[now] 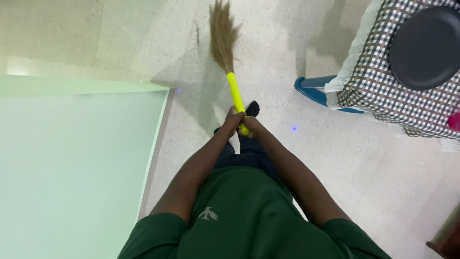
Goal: The person sweeps the floor around a table, a refrigerator, and in a hallway using a broom, gathering small piles of debris.
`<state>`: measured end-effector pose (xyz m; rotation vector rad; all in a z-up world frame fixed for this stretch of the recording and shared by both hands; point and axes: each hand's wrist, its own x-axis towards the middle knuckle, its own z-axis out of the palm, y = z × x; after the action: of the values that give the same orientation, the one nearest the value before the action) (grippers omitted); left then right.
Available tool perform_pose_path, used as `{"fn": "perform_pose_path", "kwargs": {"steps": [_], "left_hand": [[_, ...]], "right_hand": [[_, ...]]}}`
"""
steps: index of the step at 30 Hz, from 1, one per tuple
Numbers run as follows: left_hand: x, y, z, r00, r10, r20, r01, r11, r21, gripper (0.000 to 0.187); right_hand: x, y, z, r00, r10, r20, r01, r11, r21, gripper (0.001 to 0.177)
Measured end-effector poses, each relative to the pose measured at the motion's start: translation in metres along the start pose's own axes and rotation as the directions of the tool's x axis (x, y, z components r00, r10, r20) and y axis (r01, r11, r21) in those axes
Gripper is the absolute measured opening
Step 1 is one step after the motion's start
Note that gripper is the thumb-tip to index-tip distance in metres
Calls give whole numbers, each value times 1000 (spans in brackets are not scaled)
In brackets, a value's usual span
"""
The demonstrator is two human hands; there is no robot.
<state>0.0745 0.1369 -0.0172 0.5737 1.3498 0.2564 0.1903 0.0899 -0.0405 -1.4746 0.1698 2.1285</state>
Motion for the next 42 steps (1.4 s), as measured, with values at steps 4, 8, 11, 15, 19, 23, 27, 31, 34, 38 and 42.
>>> {"fn": "perform_pose_path", "kwargs": {"steps": [4,8,11,15,19,23,27,31,34,38,42], "left_hand": [[12,39,36,999,-7,39,5,998,57,90],[41,39,70,983,61,172,-69,997,42,90],[69,35,93,967,42,250,-72,991,115,83],[83,40,118,942,-104,320,69,990,120,52],[80,43,121,952,-140,272,128,990,59,27],[73,49,91,964,-97,246,100,995,1,31],[86,75,88,985,-97,143,89,994,59,61],[102,97,115,986,-31,163,20,998,64,88],[98,111,126,976,-30,216,14,997,78,96],[100,141,148,962,-98,256,38,972,230,90],[135,170,165,932,-167,323,50,939,340,75]], "right_hand": [[-9,-25,-22,982,-180,-65,183,982,51,22],[-19,-38,-42,937,-308,-166,317,948,31,27],[-28,-57,-55,934,-216,-284,256,960,110,34],[-33,-81,-73,947,-30,-318,68,992,111,32],[-18,-96,-77,989,96,-110,-78,985,154,30],[0,-105,-55,981,190,-35,-191,980,-50,30],[2,-126,-62,997,20,-72,-16,999,45,20],[-7,-140,-87,981,-152,-121,159,986,53,19],[-17,-143,-90,949,-270,-164,278,960,24,20],[-25,-157,-83,910,-300,-286,336,938,85,22],[-14,-199,-91,933,-199,-300,284,920,271,24]]}}
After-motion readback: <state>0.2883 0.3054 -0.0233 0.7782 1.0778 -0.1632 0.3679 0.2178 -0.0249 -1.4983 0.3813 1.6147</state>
